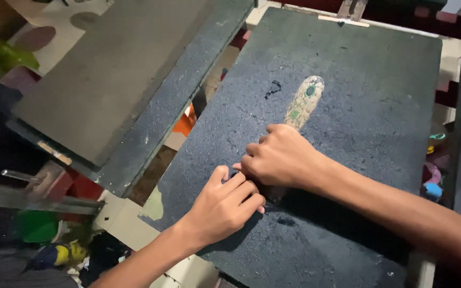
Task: Using a metal scraper to remove dried ink residue from a screen printing station surface.
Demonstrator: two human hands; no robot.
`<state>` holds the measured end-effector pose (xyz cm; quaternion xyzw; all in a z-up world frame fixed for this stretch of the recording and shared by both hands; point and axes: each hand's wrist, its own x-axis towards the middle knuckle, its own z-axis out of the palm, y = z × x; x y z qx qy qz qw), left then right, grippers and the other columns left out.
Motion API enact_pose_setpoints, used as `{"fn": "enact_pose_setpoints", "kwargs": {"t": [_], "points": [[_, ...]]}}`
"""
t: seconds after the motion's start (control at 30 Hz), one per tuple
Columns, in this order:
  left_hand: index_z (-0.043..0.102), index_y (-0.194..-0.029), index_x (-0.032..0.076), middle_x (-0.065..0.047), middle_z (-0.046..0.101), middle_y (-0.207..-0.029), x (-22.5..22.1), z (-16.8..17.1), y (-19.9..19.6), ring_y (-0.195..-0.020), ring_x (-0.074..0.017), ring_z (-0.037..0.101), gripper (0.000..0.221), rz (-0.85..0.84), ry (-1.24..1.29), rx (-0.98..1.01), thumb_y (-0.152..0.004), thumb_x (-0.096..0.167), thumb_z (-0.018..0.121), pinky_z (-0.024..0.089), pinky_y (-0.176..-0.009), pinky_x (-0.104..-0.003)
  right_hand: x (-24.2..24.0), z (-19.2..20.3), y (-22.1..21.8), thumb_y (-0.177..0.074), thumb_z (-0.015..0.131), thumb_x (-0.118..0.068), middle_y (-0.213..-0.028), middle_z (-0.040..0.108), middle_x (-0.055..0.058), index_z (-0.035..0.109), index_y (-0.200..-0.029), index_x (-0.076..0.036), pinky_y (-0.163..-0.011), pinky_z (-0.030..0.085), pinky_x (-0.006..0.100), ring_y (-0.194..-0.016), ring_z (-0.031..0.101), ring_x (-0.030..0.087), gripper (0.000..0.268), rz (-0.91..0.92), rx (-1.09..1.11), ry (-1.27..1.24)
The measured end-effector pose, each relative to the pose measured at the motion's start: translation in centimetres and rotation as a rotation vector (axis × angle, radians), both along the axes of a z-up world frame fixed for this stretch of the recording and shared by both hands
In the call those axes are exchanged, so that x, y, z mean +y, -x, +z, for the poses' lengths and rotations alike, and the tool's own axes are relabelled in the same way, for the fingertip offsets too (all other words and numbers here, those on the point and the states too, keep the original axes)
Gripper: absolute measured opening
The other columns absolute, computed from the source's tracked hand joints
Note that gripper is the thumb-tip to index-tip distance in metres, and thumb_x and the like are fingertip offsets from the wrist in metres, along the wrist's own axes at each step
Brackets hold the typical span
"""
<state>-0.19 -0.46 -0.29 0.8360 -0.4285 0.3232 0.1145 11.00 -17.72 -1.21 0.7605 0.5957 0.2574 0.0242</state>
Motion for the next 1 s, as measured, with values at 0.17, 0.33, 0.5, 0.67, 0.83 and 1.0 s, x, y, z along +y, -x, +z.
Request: {"fn": "enact_pose_setpoints", "kwargs": {"t": [0.17, 0.33, 0.5, 0.67, 0.83, 1.0], "points": [[0.055, -0.081, 0.012, -0.004, 0.047, -0.075, 0.3, 0.0, 0.3, -0.068, -0.0229, 0.043, 0.029, 0.019, 0.003, -0.025, -0.11, 0.014, 0.055, 0.031, -0.067, -0.038, -0.1, -0.3, 0.0, -0.108, 0.067, -0.039, -0.048, 0.046, -0.005, 0.046, -0.051, -0.019, -0.044, 0.028, 0.034, -0.037, 0.043, 0.019, 0.064, 0.025, 0.012, -0.048], [0.054, -0.079, 0.014, -0.003, 0.047, -0.074, 0.2, 0.2, 0.6, -0.065, -0.0212, 0.041, 0.033, 0.063, -0.012, -0.082, -0.111, 0.017, 0.051, 0.032, -0.068, -0.036, -0.1, -1.4, 0.0, -0.107, 0.065, -0.041, -0.046, 0.044, -0.005, 0.047, -0.05, -0.018, -0.043, 0.029, 0.035, -0.036, 0.032, 0.021, 0.064, -0.039, 0.076, -0.111], [0.05, -0.074, 0.015, -0.003, 0.039, -0.07, 0.1, 0.1, 0.7, -0.063, -0.0213, 0.039, 0.036, 0.093, -0.029, -0.127, -0.11, 0.015, 0.049, 0.033, -0.067, -0.035, -0.1, -1.2, 0.9, -0.107, 0.065, -0.04, -0.047, 0.044, -0.006, 0.046, -0.052, -0.022, -0.044, 0.03, 0.035, -0.035, 0.042, 0.021, 0.061, -0.113, 0.031, -0.149], [0.049, -0.073, 0.012, -0.004, 0.037, -0.07, 0.6, 0.5, 0.7, -0.063, -0.0219, 0.037, 0.033, 0.04, -0.045, -0.132, -0.105, 0.006, 0.056, 0.032, -0.064, -0.035, -0.1, -0.7, 1.4, -0.107, 0.065, -0.042, -0.047, 0.047, -0.007, 0.046, -0.052, -0.022, -0.043, 0.033, 0.035, -0.036, 0.046, 0.019, 0.061, -0.148, 0.045, -0.112], [0.063, -0.085, 0.009, -0.006, 0.056, -0.078, 1.3, 0.6, 1.6, -0.081, -0.0233, 0.062, 0.018, 0.012, -0.025, -0.084, -0.103, 0.005, 0.063, 0.035, -0.065, -0.037, -0.3, -1.6, 0.9, -0.105, 0.061, -0.044, -0.053, 0.057, -0.008, 0.057, -0.055, -0.022, -0.046, 0.043, 0.039, -0.042, 0.056, 0.024, 0.055, -0.139, 0.11, -0.174], [0.069, -0.089, 0.007, -0.009, 0.063, -0.08, 1.7, 0.7, 2.0, -0.087, -0.0266, 0.07, 0.014, -0.017, -0.008, 0.006, -0.103, 0.006, 0.067, 0.038, -0.064, -0.039, -0.9, 0.7, 0.0, -0.108, 0.057, -0.051, -0.046, 0.054, -0.006, 0.055, -0.079, -0.018, -0.029, 0.04, 0.034, -0.032, 0.047, 0.015, 0.044, -0.154, 0.258, -0.002]]}}
